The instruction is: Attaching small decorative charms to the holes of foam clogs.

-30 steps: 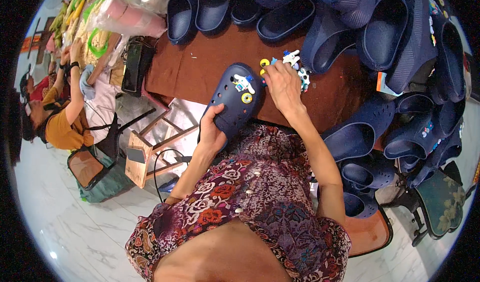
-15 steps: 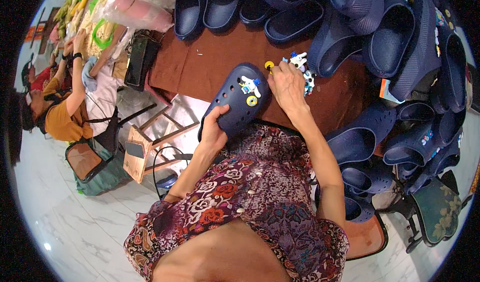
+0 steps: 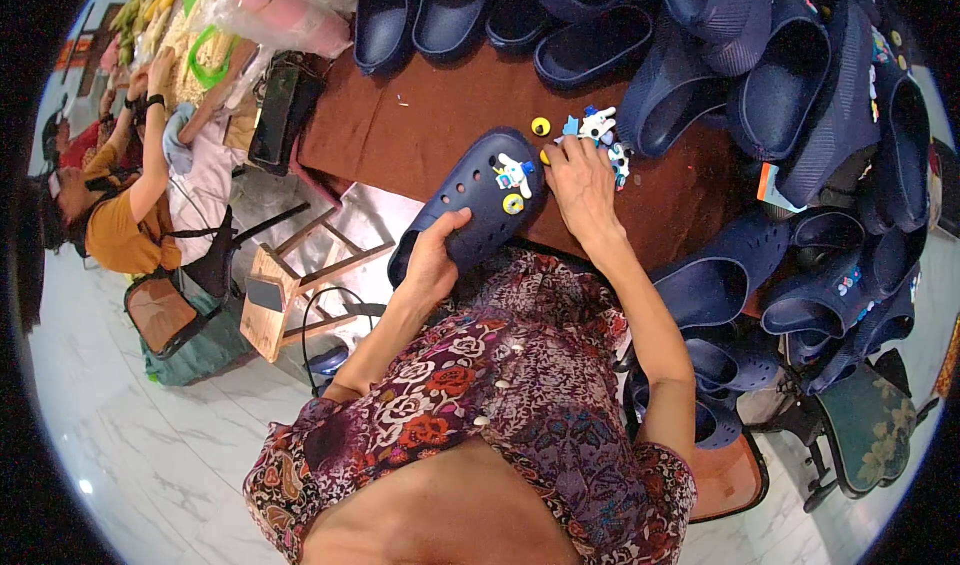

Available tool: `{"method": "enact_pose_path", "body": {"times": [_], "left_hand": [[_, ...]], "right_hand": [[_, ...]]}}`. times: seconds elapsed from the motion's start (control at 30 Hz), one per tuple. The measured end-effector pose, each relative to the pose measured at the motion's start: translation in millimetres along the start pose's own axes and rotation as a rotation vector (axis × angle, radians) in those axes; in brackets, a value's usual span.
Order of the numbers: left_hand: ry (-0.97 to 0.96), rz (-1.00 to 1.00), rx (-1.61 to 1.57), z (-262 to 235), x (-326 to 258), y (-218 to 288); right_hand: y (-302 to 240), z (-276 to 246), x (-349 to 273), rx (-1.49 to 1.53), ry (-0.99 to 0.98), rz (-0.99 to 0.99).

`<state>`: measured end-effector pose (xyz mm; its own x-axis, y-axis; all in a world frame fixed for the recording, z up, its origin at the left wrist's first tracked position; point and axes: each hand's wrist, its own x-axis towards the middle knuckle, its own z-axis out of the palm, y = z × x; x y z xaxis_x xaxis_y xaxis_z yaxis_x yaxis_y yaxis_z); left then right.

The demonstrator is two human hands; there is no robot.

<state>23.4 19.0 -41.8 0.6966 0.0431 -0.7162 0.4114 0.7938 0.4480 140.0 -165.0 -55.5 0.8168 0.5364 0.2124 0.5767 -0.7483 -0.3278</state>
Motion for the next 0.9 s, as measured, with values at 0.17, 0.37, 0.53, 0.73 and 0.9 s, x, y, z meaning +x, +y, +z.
{"method": "enact_pose_path", "body": {"times": [0.17,0.37,0.53,0.73,0.9], "left_hand": [[-0.030,0.053,0.059,6.5,-3.6,2.3],[-0.076,0.078,0.191,14.9,-9.1,3.8],[-0.167,0.105,0.253,22.3,-8.6,-0.5],[-0.213,0.126,0.341,34.8,-13.4,-5.8],[-0.224,0.199,0.471,33.3,-13.3,-9.0]], "right_hand": [[7.7,1.1,0.1,0.056,-0.004,0.031],[5.6,-36.0,5.2,0.373,0.100,0.247],[-14.1,-59.3,1.5,0.771,-0.031,0.277],[-29.1,-60.1,-1.0,0.684,-0.101,0.128],[-23.0,-63.2,-4.9,0.575,-0.094,0.064]]}}
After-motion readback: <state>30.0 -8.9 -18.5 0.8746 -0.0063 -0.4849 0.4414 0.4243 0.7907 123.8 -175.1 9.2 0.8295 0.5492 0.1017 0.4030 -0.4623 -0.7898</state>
